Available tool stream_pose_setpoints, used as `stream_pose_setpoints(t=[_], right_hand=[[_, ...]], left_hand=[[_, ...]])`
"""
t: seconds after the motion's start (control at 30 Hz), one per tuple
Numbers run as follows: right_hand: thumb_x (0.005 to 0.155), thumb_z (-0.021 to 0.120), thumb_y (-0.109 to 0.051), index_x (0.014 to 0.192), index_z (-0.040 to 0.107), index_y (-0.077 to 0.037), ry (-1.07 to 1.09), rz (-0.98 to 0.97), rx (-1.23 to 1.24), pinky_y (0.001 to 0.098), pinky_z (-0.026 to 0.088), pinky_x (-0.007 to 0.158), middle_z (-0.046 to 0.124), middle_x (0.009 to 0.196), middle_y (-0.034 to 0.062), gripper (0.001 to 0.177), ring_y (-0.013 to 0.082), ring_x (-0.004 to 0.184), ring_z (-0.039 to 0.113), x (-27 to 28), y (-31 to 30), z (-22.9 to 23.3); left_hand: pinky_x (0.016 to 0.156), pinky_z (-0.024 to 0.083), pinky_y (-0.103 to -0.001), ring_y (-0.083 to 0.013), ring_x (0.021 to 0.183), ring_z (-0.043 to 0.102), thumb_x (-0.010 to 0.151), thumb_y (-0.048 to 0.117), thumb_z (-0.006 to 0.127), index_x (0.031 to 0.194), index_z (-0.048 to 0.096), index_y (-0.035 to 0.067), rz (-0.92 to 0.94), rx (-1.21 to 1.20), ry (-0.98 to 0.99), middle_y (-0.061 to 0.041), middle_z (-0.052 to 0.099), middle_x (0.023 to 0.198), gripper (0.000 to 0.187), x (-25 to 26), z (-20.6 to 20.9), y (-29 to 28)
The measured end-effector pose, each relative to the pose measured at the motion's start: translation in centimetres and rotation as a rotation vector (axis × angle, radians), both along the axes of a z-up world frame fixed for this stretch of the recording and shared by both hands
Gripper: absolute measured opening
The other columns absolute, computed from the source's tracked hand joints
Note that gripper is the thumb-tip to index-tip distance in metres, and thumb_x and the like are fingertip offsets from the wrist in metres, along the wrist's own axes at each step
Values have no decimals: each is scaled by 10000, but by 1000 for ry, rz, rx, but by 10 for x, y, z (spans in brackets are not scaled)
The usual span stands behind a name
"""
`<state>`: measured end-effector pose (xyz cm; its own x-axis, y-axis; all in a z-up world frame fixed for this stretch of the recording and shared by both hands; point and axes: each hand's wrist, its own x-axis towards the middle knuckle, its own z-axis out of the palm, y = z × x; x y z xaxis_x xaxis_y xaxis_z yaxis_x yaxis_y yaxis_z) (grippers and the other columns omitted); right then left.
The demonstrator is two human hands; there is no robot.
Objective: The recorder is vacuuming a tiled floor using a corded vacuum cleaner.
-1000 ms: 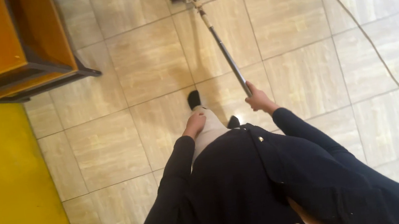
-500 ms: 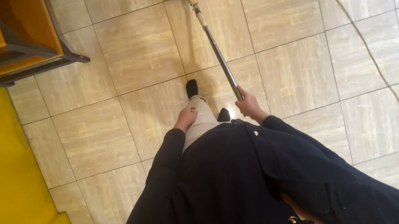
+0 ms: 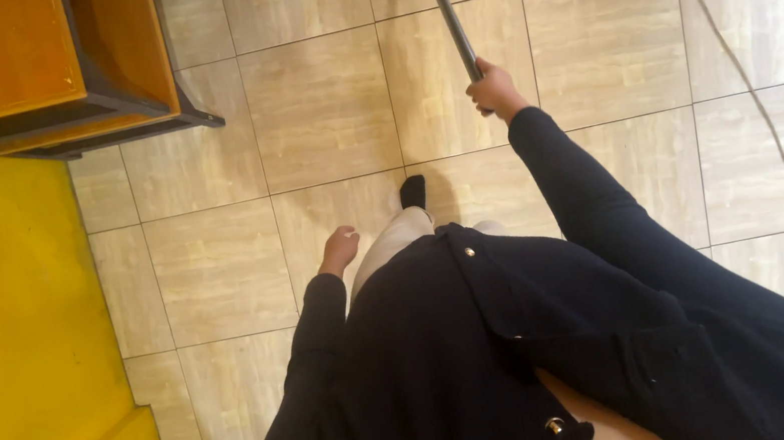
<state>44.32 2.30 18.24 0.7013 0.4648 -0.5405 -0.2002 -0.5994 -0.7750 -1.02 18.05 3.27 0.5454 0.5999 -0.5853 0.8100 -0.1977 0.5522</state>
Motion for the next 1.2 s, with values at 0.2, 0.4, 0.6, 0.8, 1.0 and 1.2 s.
stream_pose_setpoints(t=[0.2,0.4,0.6,0.8,1.0,1.2], right_hand=[[876,678,-49,1623,319,-188,-67,56,-81,363,497,445,621,801,74,840,178,551,586,-27,-25,-22],[878,663,-68,1630,269,-284,-2,68,-146,371,542,463,661,850,127,876,202,577,624,-122,-144,-29],[875,636,-103,1620,273,-330,32,142,-287,418,586,527,701,1030,200,859,272,650,676,-207,-302,6],[807,727,-153,1605,328,-237,-361,319,-200,485,543,798,713,1012,276,895,393,886,689,-230,-396,-102],[874,597,-78,1604,351,-224,-65,164,-272,423,559,494,718,878,209,784,283,574,671,-204,-277,44],[876,652,-61,1599,382,-202,-39,57,-121,369,524,418,667,807,130,784,206,518,628,-125,-165,9]], left_hand=[[985,516,-420,-362,1139,666,910,315,640,1251,686,91,0,95,-59,-217,717,1191,410,-8,-17,4],[976,530,-414,-352,1120,686,896,298,629,1241,684,90,-43,8,-93,-206,722,1178,407,16,-19,-75],[978,523,-429,-374,1125,670,876,274,606,1155,740,85,-235,2,-110,-217,723,1163,362,50,-9,-189],[971,516,-437,-381,1123,661,880,284,597,1144,724,74,-210,10,-145,-210,721,1150,361,47,-6,-198],[1004,504,-429,-373,1160,653,902,280,566,1173,721,75,-241,-11,-53,-208,719,1185,374,48,-26,-174],[1013,499,-424,-376,1175,645,893,265,571,1240,685,74,-250,-7,-55,-221,707,1212,412,48,6,-118]])
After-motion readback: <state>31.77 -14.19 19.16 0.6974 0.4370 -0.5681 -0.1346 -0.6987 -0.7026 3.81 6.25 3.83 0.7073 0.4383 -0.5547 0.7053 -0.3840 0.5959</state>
